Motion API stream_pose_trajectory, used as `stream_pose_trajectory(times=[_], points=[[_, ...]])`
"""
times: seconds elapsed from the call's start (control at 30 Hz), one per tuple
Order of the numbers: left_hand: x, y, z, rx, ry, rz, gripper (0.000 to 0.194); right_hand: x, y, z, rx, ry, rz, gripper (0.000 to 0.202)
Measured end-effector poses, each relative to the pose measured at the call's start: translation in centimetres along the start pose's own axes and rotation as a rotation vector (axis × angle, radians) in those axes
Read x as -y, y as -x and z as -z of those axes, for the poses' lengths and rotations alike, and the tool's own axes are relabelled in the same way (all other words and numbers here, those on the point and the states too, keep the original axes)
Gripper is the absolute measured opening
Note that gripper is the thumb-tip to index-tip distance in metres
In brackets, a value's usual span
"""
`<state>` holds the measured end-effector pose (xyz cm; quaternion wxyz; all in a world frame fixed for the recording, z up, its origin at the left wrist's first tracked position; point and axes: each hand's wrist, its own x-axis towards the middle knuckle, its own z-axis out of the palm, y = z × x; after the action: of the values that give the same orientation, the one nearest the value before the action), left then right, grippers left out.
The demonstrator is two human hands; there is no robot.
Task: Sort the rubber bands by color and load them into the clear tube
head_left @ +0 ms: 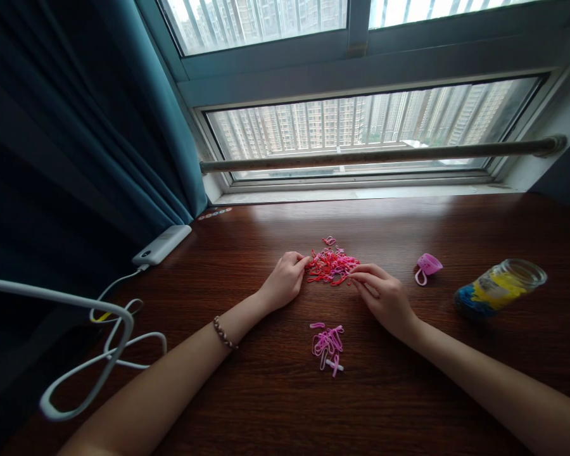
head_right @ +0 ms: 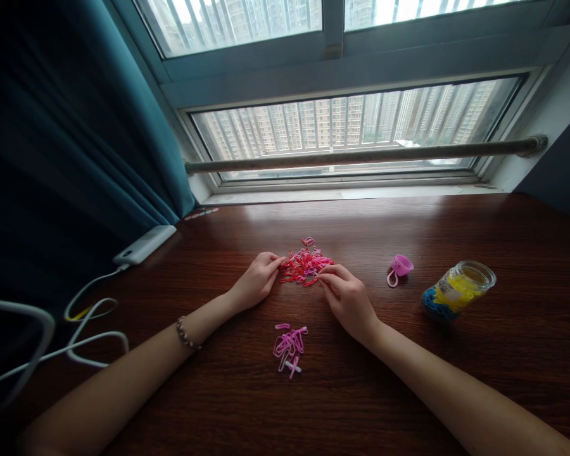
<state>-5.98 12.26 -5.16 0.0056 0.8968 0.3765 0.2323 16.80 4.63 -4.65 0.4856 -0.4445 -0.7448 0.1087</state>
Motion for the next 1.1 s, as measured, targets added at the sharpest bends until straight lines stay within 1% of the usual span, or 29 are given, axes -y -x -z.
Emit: stream_pose_trajectory(times=[0.17, 0.3, 0.37, 0.4, 0.5, 0.53, 0.57, 0.6, 0.67, 0.77, 0.83, 0.9, 0.97, 1.03, 1.1], points=[[0.2, 0.1, -0.3, -0.014, -0.031, 0.059, 0.027, 0.3, -0.1, 0.2, 0.012, -0.079, -0.008, 0.016], [0.4, 0.1, -0.4, -0.013, -0.042, 0.06, 0.026, 1.6, 0.0, 0.4, 0.055, -0.23, -0.06, 0.014], [0.4, 0.1, -0.4, -0.015, -0.036, 0.048, 0.025, 2.5, 0.3, 0.3, 0.138, -0.313, -0.058, 0.013], [0.5, 0.0, -0.4, -0.018, -0.032, 0.04, 0.025, 2.9, 0.4, 0.3, 0.207, -0.342, -0.036, 0.013], [0.5, 0.0, -0.4, -0.03, -0.014, 0.023, 0.024, 3.9, 0.8, 0.1, 0.443, -0.369, 0.095, 0.015], [0.5, 0.0, -0.4, -0.035, -0.004, 0.021, 0.024, 4.0, 0.9, 0.1, 0.505, -0.365, 0.14, 0.015], [0.5, -0.1, -0.4, -0.04, 0.006, 0.021, 0.023, 4.0, 0.9, 0.1, 0.547, -0.359, 0.173, 0.016], [0.5, -0.1, -0.4, -0.048, 0.018, 0.022, 0.023, 3.9, 0.9, 0.1, 0.562, -0.352, 0.19, 0.016], [0.4, 0.0, -0.2, -0.072, 0.048, 0.023, 0.021, 3.3, 0.6, 0.1, 0.519, -0.313, 0.185, 0.018], [0.2, 0.1, 0.1, -0.124, 0.114, 0.022, 0.016, 1.7, 0.1, 0.2, 0.354, -0.164, 0.143, 0.022], [0.1, 0.2, 0.3, -0.148, 0.156, 0.008, 0.013, 0.7, -0.2, 0.1, 0.288, -0.037, 0.127, 0.025], [-0.2, 0.3, 0.5, -0.165, 0.185, -0.033, 0.011, -0.2, -0.3, -0.1, 0.279, 0.081, 0.112, 0.028], [-0.7, 0.4, 0.6, -0.184, 0.206, -0.11, 0.009, -0.7, -0.2, -0.5, 0.297, 0.188, 0.09, 0.031], [-1.4, 0.6, 0.8, -0.186, 0.22, -0.225, 0.011, -0.9, 0.0, -0.8, 0.325, 0.279, 0.065, 0.035], [-2.4, 0.9, 1.0, -0.153, 0.223, -0.369, 0.014, -0.9, 0.1, -1.0, 0.353, 0.344, 0.048, 0.037]])
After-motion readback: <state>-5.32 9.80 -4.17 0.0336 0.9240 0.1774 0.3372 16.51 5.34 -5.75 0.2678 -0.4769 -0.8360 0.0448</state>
